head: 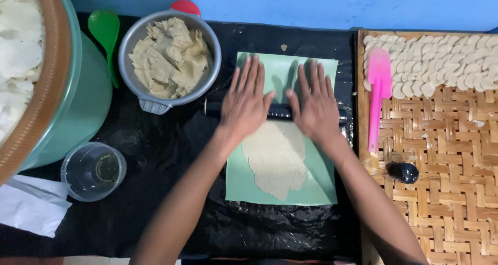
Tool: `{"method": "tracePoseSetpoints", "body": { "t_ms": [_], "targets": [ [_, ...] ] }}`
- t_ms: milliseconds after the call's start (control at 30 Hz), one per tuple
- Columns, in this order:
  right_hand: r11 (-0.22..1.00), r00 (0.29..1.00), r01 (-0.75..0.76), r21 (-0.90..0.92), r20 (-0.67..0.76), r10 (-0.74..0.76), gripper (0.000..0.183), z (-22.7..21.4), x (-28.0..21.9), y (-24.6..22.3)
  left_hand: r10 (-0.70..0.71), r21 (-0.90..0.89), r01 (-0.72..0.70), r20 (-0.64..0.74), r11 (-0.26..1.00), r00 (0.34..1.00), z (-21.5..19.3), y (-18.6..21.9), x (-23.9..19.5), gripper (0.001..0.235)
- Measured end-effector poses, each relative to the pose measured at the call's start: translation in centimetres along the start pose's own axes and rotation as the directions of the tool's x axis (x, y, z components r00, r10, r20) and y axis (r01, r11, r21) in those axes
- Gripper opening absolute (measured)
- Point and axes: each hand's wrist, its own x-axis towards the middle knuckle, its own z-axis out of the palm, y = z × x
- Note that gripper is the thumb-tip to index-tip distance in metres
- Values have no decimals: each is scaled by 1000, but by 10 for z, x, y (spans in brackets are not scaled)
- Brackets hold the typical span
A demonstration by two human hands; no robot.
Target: Flattening dough and cutting circular shapes for traditional crackers.
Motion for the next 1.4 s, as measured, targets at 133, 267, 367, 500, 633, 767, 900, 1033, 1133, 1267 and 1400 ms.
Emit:
{"method": "tracePoseSetpoints", "body": {
  "t_ms": [133,267,367,500,633,767,900,1033,1133,1267,1400],
  "targets": [
    [996,999,35,-84,28,-33,70,-4,-53,-16,10,0,-10,12,1000,1000,-28,30,-52,73],
    [995,996,80,-56,38,-78,72,-15,-82,-30,-30,-41,31,24,999,999,-41,48,-92,73],
    [995,995,97,-7,13,-96,73,-23,-85,-32,-75,-66,74,-14,995,997,-47,54,-107,67],
    [995,992,-9,100,-122,21,62,-46,-82,-12,-126,-82,119,-85,990,988,-51,55,-114,59],
    [938,892,-346,21,-302,336,58,-56,-85,60,-130,-102,120,-98,988,987,-56,56,-120,56],
    [895,870,-441,-69,-278,407,49,-48,-92,110,-142,-149,125,-111,981,984,-55,61,-123,58],
    [855,833,-503,123,-197,518,47,-41,-86,119,-170,-160,143,-171,977,970,-57,61,-129,58],
    [918,859,-394,32,-341,381,41,-31,-92,108,-218,-183,177,-230,967,949,-66,57,-137,56],
    [948,842,-317,-26,-469,268,27,-35,-91,71,-249,-218,192,-275,957,928,-69,56,-140,53],
    [905,915,-191,381,-264,304,23,-31,-92,-6,-291,-323,188,-308,928,906,-73,66,-133,47],
    [620,967,-238,748,122,224,20,2,-103,-80,-416,-516,268,-195,814,888,-84,76,-113,43]
  ]
}}
